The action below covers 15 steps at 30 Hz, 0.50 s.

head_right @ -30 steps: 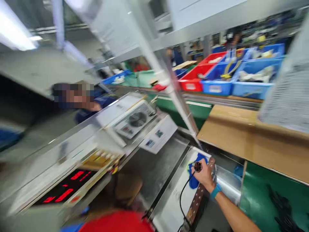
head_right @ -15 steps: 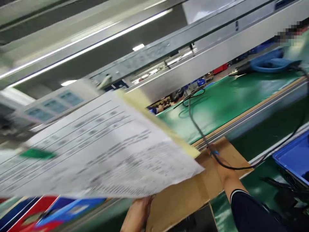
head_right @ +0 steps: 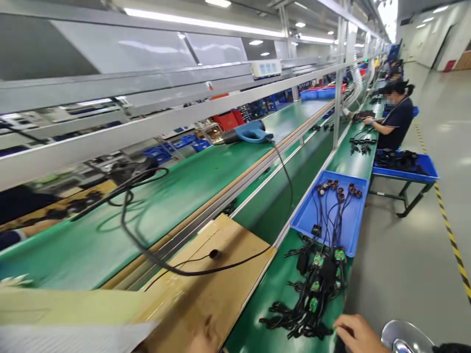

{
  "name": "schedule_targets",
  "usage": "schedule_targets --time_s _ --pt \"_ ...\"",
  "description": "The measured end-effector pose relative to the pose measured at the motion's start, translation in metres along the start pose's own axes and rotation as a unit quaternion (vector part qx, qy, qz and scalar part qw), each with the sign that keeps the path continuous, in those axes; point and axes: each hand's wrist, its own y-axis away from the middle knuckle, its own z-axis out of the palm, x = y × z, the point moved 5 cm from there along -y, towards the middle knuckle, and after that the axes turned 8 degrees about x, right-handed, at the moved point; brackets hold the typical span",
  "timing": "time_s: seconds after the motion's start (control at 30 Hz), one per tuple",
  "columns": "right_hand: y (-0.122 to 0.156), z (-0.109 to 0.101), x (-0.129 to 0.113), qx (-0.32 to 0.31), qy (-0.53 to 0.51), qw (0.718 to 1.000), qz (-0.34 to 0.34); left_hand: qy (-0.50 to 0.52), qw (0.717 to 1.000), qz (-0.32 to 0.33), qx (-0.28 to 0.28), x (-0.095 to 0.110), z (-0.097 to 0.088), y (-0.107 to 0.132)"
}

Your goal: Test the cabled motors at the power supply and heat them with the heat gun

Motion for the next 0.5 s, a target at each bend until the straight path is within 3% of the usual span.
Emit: schedule_targets --time_s 0.07,0.17,0.33,0.5 --pt "0.022 -0.053 0.032 0.047 0.008 0.998 0.032 0.084 0.996 0.002 -0.028 0.032 0.046 0.043" --pt "0.005 -0.111 0.037 0.076 0.031 0.996 0.023 0.194 0.98 0.028 -0.046 0.097 0.091 0.104" --pt "-0.101 -0.192 0.006 0.149 0.089 0.983 -0.05 0.274 0.953 0.057 -0.117 0.211 0.13 0.167" --pt "-0.222 -0.267 0.009 0.185 0.138 0.971 -0.062 0.271 0.948 0.049 -0.16 0.297 0.184 0.172"
